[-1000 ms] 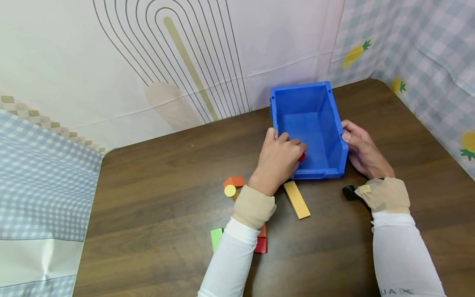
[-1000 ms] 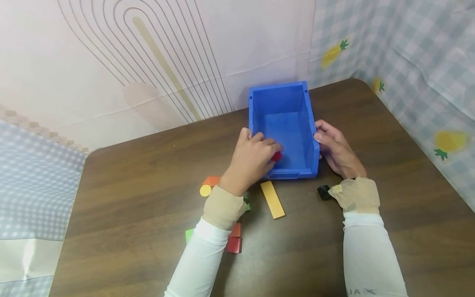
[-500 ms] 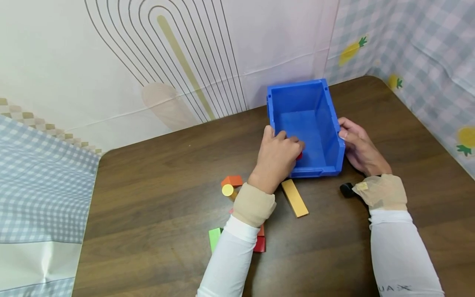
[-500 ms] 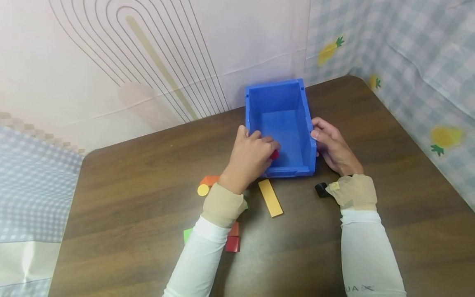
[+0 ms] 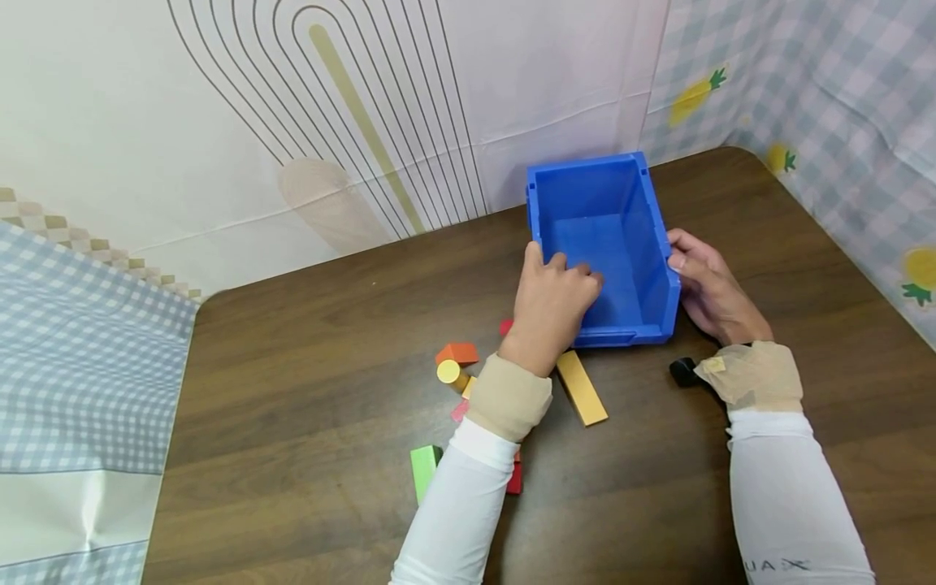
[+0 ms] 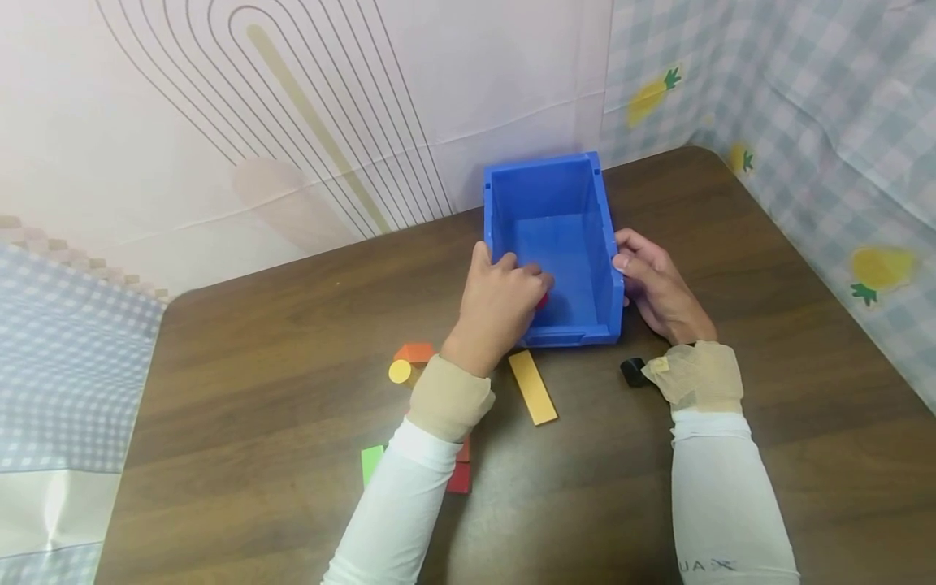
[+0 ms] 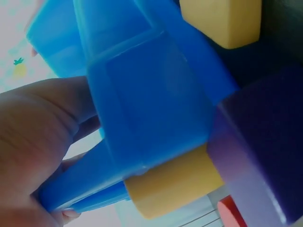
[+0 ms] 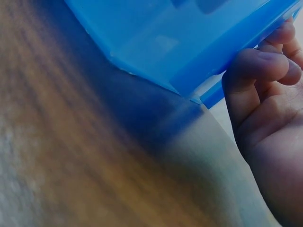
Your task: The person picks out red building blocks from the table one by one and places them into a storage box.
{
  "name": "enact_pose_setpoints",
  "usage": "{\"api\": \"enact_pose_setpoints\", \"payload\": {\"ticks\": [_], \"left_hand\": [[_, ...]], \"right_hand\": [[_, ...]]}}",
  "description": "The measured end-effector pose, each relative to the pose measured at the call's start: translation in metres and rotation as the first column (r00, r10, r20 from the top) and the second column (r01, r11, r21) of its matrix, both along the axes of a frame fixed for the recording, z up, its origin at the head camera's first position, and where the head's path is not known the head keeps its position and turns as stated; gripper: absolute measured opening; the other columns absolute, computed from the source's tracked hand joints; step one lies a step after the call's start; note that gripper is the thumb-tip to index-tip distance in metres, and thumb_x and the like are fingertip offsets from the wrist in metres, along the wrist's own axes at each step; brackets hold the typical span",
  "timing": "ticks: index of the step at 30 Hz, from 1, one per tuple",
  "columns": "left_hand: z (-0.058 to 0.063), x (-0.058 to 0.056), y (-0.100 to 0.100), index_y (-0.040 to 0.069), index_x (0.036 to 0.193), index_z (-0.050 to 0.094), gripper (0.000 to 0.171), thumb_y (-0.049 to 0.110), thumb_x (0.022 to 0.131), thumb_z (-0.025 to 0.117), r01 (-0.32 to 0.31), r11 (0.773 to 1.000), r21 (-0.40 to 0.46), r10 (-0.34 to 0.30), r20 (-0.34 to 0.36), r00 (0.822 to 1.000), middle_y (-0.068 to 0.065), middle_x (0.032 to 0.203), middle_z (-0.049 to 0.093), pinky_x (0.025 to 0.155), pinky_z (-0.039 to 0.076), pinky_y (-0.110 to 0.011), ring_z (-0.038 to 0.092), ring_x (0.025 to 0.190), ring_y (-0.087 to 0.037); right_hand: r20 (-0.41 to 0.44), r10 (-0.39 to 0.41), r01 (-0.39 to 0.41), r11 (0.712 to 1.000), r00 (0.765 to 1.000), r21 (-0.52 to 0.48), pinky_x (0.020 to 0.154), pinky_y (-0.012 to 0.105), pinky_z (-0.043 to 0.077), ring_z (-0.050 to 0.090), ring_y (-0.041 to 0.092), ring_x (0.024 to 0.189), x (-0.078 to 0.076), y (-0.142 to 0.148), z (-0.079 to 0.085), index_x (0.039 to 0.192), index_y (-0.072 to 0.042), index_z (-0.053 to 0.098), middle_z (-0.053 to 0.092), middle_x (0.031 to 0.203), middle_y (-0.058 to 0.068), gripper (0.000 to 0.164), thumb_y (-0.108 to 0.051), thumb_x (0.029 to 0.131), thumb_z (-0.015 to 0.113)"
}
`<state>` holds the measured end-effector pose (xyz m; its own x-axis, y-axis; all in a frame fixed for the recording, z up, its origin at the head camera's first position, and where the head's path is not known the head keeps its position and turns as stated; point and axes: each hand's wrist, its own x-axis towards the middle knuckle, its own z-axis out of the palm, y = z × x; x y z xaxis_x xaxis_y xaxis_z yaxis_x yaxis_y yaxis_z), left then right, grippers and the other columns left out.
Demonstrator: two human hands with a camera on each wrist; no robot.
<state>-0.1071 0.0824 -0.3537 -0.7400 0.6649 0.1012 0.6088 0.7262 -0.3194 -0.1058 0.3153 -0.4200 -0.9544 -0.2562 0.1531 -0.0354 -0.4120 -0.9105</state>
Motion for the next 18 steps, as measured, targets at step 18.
{"api": "enact_pose_setpoints", "payload": {"ticks": [18], "left_hand": [[-0.0036, -0.0035, 0.006, 0.031, 0.095, 0.075, 0.025, 0.016, 0.092, 0.055, -0.02, 1.0, -0.007, 0.019, -0.052, 0.998, 0.006, 0.079, 0.064, 0.084, 0.03, -0.045, 0.052, 0.074, -0.017]], "right_hand": [[0.023, -0.061, 0.061, 0.998, 0.998, 0.009, 0.068, 0.026, 0.049, 0.057, 0.017, 0.076, 0.0003, -0.0045, 0.0, 0.111, -0.003, 0.056, 0.057, 0.09, 0.005, 0.02, -0.007, 0.098, 0.041]]}}
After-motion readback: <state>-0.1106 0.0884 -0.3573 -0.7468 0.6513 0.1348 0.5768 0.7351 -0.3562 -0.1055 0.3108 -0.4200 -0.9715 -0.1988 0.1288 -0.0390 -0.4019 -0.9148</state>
